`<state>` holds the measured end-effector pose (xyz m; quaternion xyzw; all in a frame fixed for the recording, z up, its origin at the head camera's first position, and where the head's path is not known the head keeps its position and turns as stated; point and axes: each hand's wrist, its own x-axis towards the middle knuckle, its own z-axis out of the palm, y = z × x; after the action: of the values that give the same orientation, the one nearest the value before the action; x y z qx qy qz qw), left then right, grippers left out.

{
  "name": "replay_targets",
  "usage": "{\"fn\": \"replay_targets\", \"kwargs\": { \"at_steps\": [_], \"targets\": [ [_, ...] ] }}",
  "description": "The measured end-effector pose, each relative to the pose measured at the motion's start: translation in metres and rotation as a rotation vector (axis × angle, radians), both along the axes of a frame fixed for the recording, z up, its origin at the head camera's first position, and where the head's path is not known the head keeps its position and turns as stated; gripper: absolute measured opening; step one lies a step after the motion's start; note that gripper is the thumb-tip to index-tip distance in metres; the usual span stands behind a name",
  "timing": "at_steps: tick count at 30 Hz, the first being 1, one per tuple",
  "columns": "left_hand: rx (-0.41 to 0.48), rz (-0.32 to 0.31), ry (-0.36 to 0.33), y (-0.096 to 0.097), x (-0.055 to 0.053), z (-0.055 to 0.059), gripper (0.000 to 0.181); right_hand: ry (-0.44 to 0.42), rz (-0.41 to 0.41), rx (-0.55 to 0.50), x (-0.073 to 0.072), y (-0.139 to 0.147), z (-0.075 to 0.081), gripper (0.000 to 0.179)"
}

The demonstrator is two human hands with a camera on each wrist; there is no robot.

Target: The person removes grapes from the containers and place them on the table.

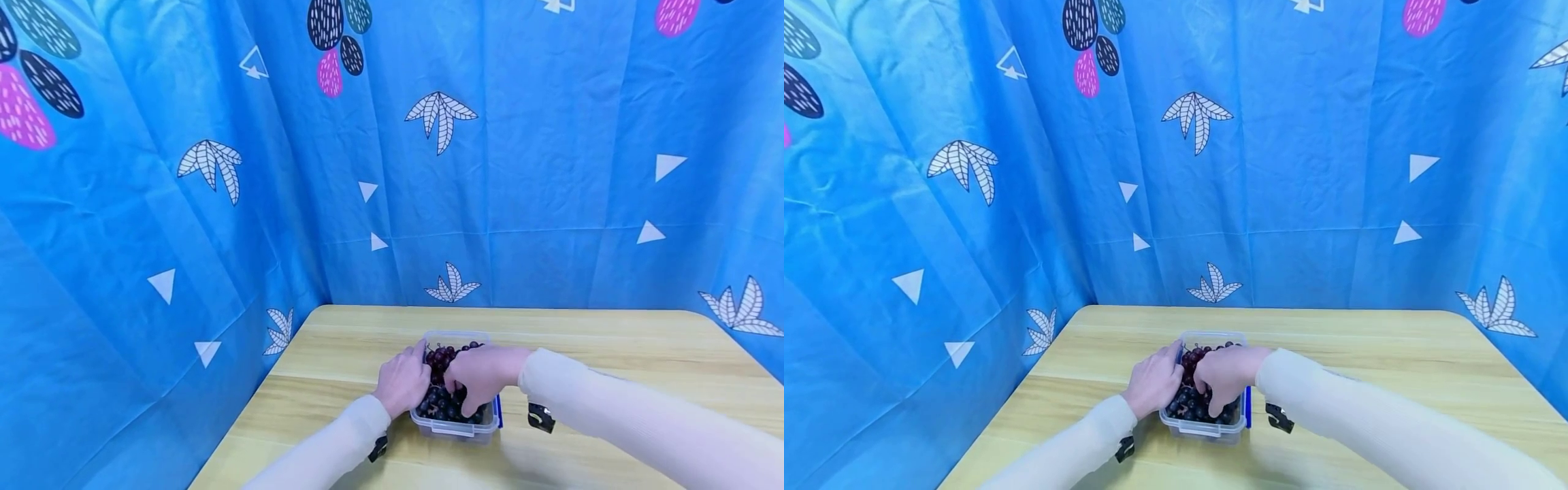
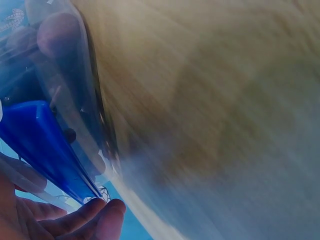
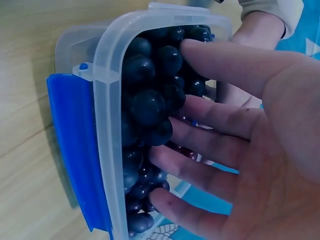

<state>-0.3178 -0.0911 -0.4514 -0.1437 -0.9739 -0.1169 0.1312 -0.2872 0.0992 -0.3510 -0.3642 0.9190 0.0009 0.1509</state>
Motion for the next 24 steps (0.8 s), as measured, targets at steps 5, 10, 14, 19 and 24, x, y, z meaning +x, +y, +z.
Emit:
{"fn": "replay_targets", "kwargs": {
  "at_steps": [5,10,14,19,24],
  "targets": [
    [0.005,0.004,-0.007,0.0,0.001,-0.002,0.055,-0.029,-0.026,0.102,-0.001,-0.007,-0.004,0.043],
    [0.009,0.009,-0.007,0.0,0.002,-0.001,0.054,-0.026,-0.017,0.149,-0.001,-0.012,-0.009,0.034],
    [0.011,0.01,-0.011,0.0,0.003,0.002,0.053,0.0,-0.002,0.18,0.0,-0.014,-0.012,0.026],
    [0.006,0.011,-0.006,0.001,0.001,0.002,0.053,0.007,-0.013,0.182,0.0,-0.014,-0.014,0.027],
    [0.002,0.016,-0.012,0.001,0.001,0.002,0.054,0.002,0.0,0.183,-0.003,-0.014,-0.017,0.027]
  ]
}}
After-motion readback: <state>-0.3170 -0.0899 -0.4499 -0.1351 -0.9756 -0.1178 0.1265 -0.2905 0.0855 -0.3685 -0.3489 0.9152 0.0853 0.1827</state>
